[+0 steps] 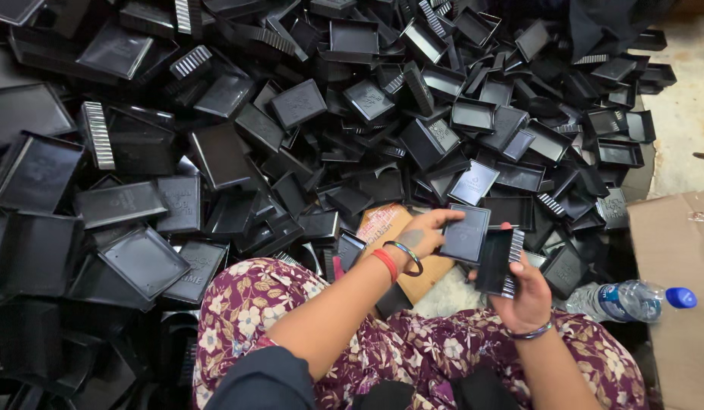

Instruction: The person sits on the floor and repeatedly picks up two black plastic components from a large pile. They align and press the parts together by hand, then place the assembled unit back into the pile. The process is repeated continuously throughout the clip.

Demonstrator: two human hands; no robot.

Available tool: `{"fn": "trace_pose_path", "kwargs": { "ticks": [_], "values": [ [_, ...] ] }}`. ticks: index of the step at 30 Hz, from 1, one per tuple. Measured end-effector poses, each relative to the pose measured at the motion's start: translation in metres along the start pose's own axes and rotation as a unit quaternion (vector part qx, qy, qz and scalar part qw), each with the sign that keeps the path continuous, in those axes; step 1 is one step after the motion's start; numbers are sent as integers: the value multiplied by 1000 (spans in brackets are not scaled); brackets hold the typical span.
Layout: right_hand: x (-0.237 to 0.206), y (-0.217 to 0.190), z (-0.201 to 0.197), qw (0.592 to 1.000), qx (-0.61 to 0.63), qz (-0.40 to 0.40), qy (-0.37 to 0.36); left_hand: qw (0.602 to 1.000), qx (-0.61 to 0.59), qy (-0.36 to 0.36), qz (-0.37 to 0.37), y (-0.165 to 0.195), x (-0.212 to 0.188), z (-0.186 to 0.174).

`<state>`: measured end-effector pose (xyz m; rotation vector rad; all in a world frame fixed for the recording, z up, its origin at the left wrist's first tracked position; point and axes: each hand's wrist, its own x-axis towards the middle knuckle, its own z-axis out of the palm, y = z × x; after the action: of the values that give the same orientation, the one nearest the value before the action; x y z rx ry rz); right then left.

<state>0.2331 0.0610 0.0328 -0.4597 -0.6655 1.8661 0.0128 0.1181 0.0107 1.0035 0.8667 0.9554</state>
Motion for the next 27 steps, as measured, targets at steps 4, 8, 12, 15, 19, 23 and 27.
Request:
{"fn": "trace_pose_path", "kwargs": {
  "ticks": [4, 8, 12, 15, 19, 23, 27],
  "values": [
    [-2, -3, 3, 998, -53, -7, -13, 995, 74, 35, -52, -7, -1, 2],
    [-4, -1, 11, 994, -80, 40, -57, 974, 202, 99, -39, -3, -11, 9],
    [-3, -5, 15, 998, -41, 22, -43, 983, 137, 89, -81, 0, -11, 12],
    [1, -13, 9, 997, -55, -44, 37, 992, -32, 72, -97, -2, -7, 16],
    [7, -8, -1, 994, -56, -78, 59, 980, -159, 7, -116, -10, -11, 31],
    [5, 14, -4, 983, -152, -59, 88, 974, -130, 113, -147, -16, -17, 46],
    [4, 21, 2, 968, -201, -97, 117, 961, -219, 122, -118, -12, -19, 44]
  ]
}}
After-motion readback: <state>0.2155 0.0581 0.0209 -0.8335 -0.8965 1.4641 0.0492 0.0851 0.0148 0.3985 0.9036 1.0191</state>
